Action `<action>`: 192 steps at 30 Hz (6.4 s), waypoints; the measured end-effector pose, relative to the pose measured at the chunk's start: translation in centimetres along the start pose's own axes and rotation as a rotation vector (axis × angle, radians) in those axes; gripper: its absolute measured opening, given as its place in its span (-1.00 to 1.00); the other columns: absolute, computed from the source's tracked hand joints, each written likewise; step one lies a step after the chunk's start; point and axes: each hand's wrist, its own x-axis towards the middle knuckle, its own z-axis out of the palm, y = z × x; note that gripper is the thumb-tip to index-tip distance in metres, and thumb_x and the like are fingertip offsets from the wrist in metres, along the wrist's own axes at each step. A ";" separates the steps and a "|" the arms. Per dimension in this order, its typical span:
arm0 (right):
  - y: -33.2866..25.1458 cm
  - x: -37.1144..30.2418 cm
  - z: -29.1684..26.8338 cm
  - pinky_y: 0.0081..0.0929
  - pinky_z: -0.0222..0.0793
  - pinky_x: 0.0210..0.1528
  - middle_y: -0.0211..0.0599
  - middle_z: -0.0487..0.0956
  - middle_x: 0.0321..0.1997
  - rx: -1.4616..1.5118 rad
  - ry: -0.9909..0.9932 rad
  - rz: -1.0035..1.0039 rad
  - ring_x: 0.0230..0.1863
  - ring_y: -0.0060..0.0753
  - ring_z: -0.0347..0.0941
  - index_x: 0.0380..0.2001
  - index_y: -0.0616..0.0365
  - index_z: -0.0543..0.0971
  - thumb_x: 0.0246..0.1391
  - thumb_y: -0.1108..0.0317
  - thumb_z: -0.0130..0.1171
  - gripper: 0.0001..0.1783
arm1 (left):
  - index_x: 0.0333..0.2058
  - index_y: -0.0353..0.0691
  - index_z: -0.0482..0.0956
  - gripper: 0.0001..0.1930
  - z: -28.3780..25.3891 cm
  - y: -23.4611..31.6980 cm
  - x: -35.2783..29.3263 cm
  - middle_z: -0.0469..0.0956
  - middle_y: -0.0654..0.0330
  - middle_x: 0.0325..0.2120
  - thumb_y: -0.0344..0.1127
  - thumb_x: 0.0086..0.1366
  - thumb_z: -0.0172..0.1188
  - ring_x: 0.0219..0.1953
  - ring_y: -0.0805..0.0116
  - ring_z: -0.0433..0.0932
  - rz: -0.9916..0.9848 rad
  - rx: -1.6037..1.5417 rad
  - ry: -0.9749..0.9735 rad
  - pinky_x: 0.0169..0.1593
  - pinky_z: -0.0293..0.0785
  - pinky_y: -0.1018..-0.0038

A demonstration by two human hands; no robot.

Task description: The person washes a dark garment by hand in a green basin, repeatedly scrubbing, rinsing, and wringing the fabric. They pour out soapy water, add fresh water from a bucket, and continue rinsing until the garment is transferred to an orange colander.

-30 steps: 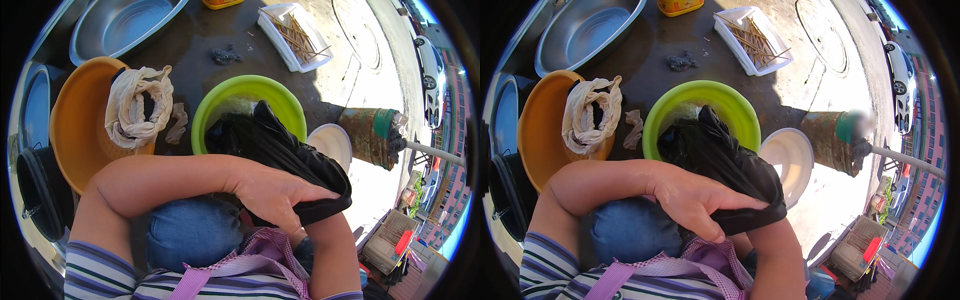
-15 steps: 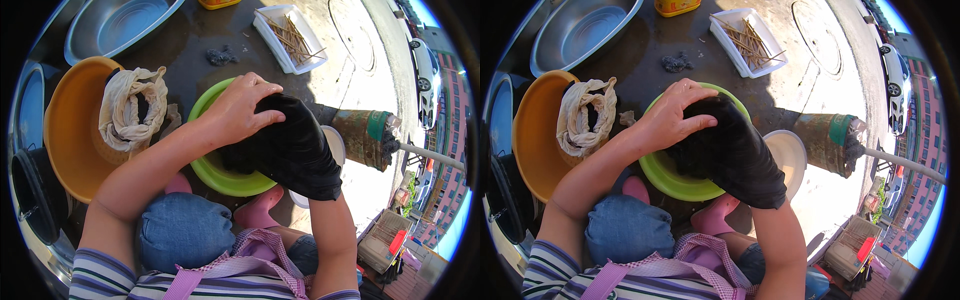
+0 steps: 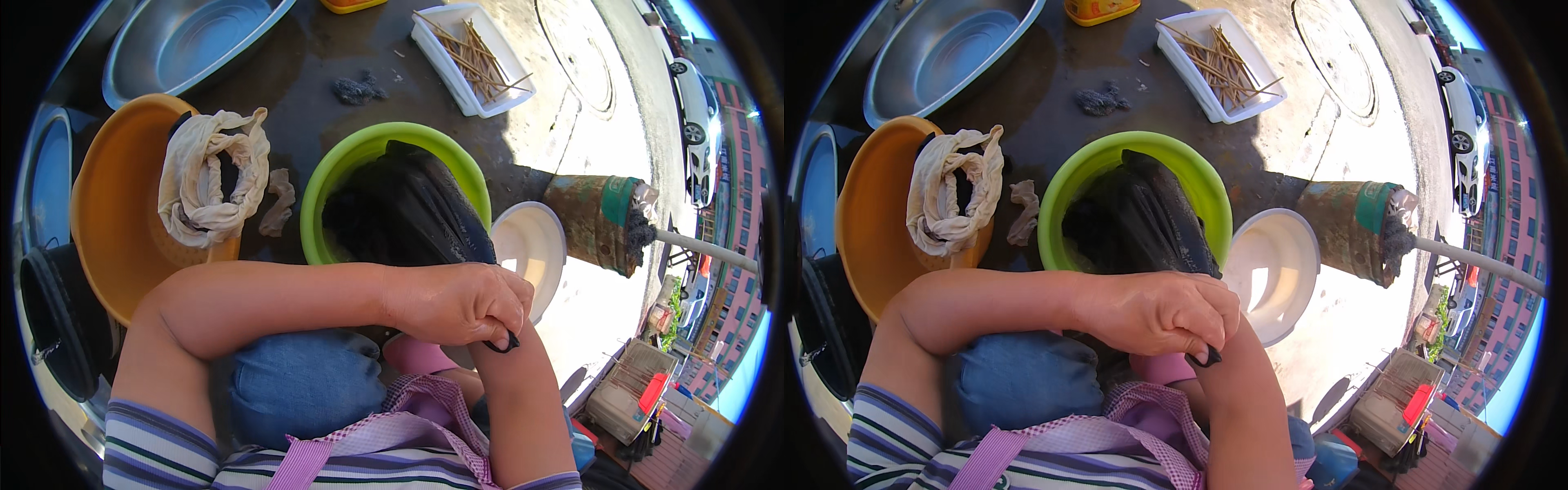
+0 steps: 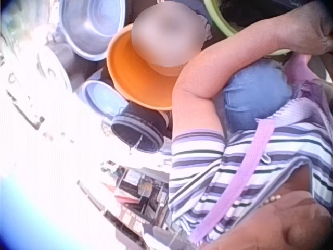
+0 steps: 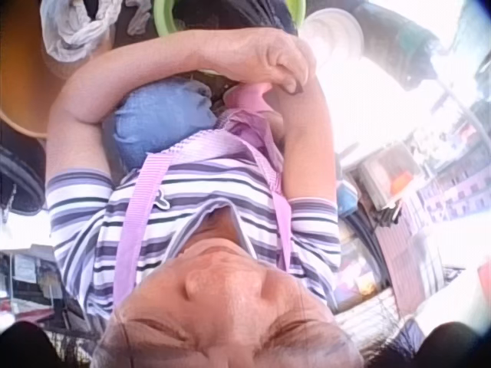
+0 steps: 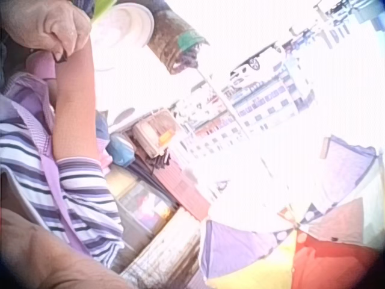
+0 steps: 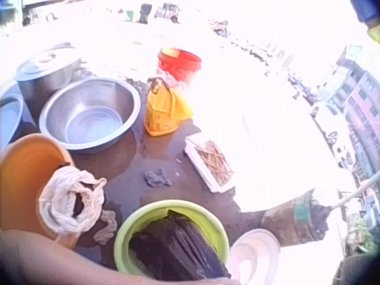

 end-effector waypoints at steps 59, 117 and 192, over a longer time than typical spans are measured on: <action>0.3 -6.7 -18.4 -0.44 0.53 -0.09 -0.15 0.59 -0.17 0.602 0.289 0.567 -0.17 -0.37 0.57 0.00 0.34 0.45 0.14 0.41 0.12 -0.63 | -0.10 -0.28 0.40 -0.64 -10.7 -7.4 -11.9 0.42 0.00 -0.17 -0.43 0.08 0.20 -0.10 0.11 0.41 -0.438 1.043 1.290 0.05 0.34 0.30; 12.3 -3.7 10.7 -0.10 0.42 -0.34 -0.15 0.54 -0.33 -0.295 0.206 0.274 -0.29 0.07 0.50 -0.29 0.06 0.42 0.13 -0.07 0.11 -0.60 | -0.20 -0.29 0.55 -0.68 -5.3 -15.0 -8.8 0.58 0.17 -0.35 -0.17 0.18 0.26 -0.33 0.36 0.57 -0.780 -0.636 1.316 -0.16 0.52 0.44; -2.9 -1.1 8.8 -0.21 0.52 -0.25 -0.14 0.43 -0.14 -0.031 -0.124 -0.015 -0.26 0.04 0.52 0.04 -0.18 0.48 -0.29 0.25 0.39 -0.33 | -0.02 -0.24 0.49 -0.52 -9.6 -15.8 -13.1 0.57 0.10 -0.16 0.04 0.37 -0.11 -0.12 0.22 0.58 -0.444 -0.999 1.036 0.00 0.51 0.31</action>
